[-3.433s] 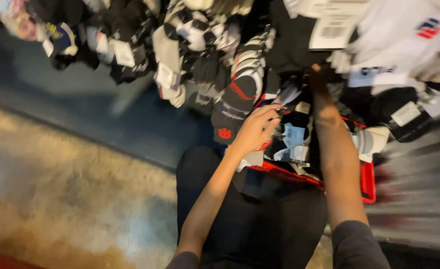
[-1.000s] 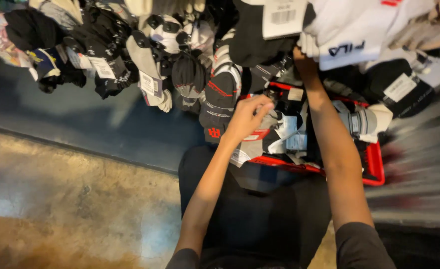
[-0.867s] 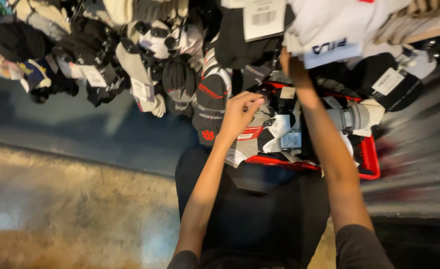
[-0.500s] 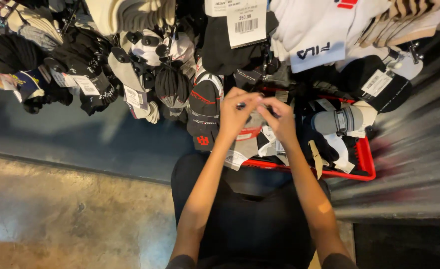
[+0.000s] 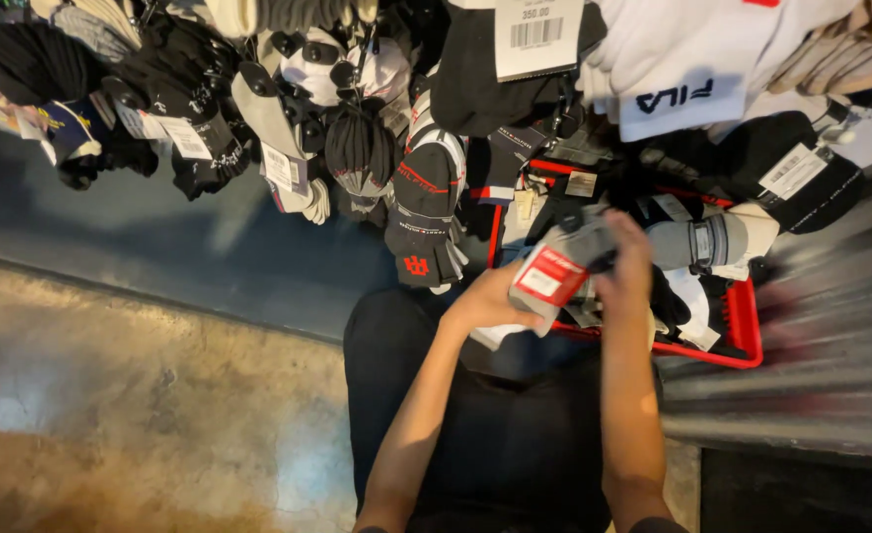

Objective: The person is sitting on the floor, sorting through various brands of socks and placing selected pairs into a red basket.

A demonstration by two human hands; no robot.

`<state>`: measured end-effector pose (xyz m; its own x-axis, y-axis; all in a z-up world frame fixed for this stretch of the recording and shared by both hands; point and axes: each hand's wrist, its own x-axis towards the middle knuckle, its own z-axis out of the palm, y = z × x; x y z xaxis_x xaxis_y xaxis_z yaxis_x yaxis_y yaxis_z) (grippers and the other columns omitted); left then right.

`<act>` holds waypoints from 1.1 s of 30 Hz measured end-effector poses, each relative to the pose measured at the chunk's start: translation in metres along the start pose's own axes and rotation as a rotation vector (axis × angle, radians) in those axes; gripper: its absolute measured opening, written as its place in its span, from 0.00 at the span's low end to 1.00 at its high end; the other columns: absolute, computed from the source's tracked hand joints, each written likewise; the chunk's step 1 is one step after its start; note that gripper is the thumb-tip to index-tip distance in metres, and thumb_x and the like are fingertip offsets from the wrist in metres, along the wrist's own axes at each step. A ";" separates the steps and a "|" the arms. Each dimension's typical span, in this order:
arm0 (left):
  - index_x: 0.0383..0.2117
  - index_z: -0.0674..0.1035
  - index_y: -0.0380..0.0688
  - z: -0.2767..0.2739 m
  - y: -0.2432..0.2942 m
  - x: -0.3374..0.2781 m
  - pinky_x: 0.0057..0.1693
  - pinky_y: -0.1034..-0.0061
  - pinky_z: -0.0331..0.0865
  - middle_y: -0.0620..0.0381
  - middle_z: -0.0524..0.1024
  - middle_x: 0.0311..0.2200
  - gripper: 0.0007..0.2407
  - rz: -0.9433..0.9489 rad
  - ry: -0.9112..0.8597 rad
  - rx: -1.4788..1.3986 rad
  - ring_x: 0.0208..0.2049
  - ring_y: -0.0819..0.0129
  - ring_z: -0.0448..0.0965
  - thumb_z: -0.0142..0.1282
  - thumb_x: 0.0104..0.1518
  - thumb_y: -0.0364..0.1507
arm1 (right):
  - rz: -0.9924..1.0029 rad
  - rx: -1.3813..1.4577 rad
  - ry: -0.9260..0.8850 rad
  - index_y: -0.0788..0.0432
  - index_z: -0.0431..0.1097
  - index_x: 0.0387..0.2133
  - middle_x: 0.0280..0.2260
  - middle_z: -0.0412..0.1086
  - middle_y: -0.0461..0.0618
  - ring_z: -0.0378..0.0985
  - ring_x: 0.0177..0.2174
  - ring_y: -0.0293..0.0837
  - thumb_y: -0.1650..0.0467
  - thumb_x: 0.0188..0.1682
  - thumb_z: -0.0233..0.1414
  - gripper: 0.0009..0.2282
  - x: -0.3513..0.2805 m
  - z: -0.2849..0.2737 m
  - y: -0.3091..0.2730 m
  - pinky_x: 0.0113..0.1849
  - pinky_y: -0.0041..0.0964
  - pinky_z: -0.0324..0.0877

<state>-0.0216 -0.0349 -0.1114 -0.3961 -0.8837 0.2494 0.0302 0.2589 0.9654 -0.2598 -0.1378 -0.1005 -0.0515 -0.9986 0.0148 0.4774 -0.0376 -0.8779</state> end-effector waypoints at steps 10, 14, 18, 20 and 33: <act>0.62 0.67 0.35 0.048 0.007 0.024 0.61 0.70 0.68 0.49 0.77 0.52 0.38 0.004 0.015 -0.093 0.54 0.63 0.76 0.76 0.41 0.30 | -0.051 -0.126 -0.039 0.61 0.75 0.37 0.36 0.75 0.46 0.78 0.38 0.41 0.76 0.52 0.51 0.05 0.067 -0.045 -0.041 0.44 0.34 0.71; 0.58 0.71 0.36 0.054 -0.017 0.028 0.58 0.72 0.71 0.51 0.80 0.48 0.34 -0.088 0.100 -0.090 0.50 0.66 0.79 0.75 0.42 0.30 | -0.054 -0.292 0.032 0.59 0.75 0.34 0.32 0.75 0.47 0.77 0.34 0.43 0.76 0.46 0.50 0.07 0.091 -0.041 -0.016 0.40 0.37 0.72; 0.57 0.75 0.38 0.049 -0.031 0.025 0.56 0.75 0.72 0.55 0.81 0.47 0.27 -0.094 0.134 -0.255 0.48 0.73 0.79 0.70 0.49 0.31 | -0.126 -0.179 -0.035 0.60 0.77 0.32 0.35 0.77 0.46 0.77 0.39 0.39 0.72 0.45 0.53 0.06 0.068 -0.002 -0.014 0.46 0.30 0.70; 0.57 0.76 0.38 0.043 -0.027 0.016 0.55 0.76 0.72 0.56 0.82 0.46 0.25 -0.124 0.151 -0.286 0.47 0.74 0.79 0.70 0.51 0.32 | -0.087 -0.005 -0.110 0.61 0.77 0.30 0.35 0.78 0.46 0.78 0.39 0.39 0.70 0.44 0.52 0.08 0.054 0.012 -0.011 0.47 0.30 0.70; 0.44 0.78 0.41 -0.025 -0.014 0.008 0.46 0.70 0.75 0.46 0.84 0.36 0.17 -0.151 0.416 0.269 0.39 0.58 0.86 0.68 0.51 0.33 | -0.400 -0.510 -0.167 0.68 0.77 0.39 0.36 0.79 0.46 0.78 0.35 0.34 0.73 0.53 0.59 0.07 0.072 0.088 -0.019 0.40 0.26 0.72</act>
<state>-0.0018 -0.0554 -0.1207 0.0218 -0.9851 0.1704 -0.2576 0.1591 0.9531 -0.1955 -0.2121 -0.0405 0.0175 -0.9053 0.4244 -0.0273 -0.4248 -0.9049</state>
